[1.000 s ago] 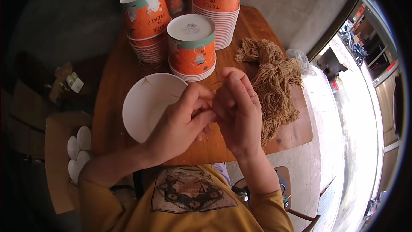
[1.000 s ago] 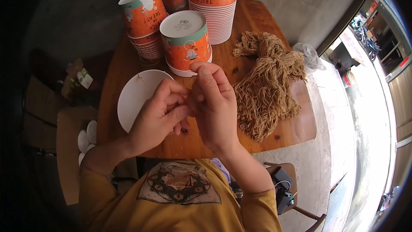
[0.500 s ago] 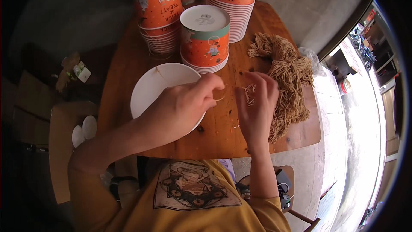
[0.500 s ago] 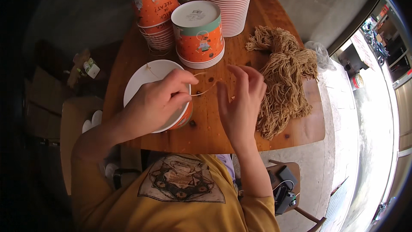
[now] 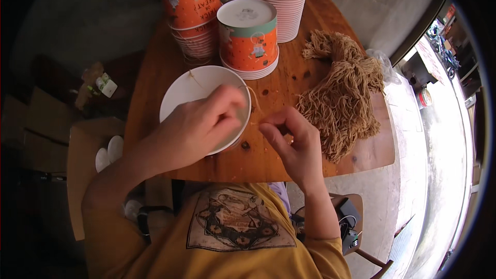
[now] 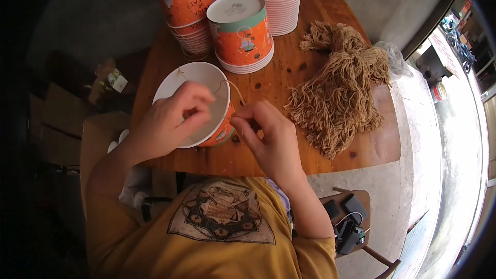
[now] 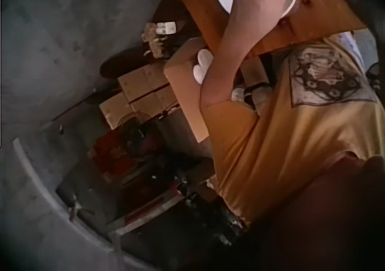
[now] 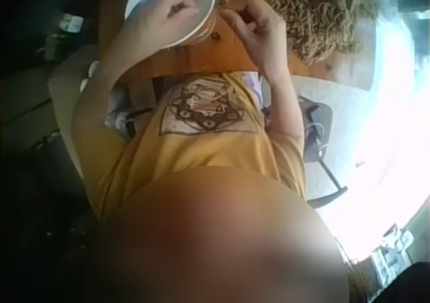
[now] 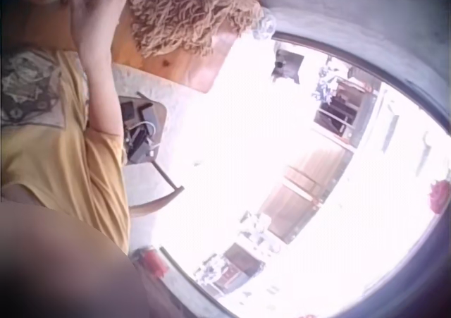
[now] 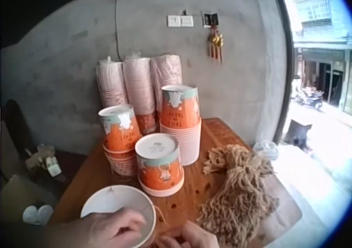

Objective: Threading a string through the holes of decorative paper buckets for assembly.

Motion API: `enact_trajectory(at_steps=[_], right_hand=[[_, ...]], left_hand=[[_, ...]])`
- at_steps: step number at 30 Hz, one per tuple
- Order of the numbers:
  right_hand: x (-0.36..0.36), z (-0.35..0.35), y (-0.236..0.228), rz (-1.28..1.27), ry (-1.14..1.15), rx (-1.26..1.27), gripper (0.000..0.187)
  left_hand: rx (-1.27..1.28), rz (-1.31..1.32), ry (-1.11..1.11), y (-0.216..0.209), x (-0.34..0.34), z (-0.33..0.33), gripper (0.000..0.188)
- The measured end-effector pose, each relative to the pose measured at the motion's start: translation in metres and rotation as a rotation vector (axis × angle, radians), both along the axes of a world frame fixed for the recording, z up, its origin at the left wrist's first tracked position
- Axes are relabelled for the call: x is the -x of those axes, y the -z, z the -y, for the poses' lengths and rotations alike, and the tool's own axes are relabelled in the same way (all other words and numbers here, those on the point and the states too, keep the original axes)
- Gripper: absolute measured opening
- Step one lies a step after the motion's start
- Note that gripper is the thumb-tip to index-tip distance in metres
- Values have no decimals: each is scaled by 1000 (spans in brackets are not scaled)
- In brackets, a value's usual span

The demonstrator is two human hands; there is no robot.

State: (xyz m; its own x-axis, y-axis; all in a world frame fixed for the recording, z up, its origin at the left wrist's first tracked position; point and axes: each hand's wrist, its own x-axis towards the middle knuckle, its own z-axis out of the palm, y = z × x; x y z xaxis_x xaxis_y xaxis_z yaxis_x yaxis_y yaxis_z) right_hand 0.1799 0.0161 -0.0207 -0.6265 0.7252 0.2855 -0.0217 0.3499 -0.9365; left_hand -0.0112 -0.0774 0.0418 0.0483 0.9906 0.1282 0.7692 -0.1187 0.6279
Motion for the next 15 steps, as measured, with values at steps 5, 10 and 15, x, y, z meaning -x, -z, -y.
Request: enact_trajectory(at_steps=[5, 10, 15], right_hand=[[-5, 34, 23, -62, 61, 62, 9], [15, 50, 47, -91, 111, -66, 12], [33, 36, 51, -108, 283, -96, 15]], left_hand=[[-5, -88, 75, 21, 14, 40, 24], [131, 139, -101, 25, 4, 24, 22], [136, 240, -110, 27, 0, 1, 22]])
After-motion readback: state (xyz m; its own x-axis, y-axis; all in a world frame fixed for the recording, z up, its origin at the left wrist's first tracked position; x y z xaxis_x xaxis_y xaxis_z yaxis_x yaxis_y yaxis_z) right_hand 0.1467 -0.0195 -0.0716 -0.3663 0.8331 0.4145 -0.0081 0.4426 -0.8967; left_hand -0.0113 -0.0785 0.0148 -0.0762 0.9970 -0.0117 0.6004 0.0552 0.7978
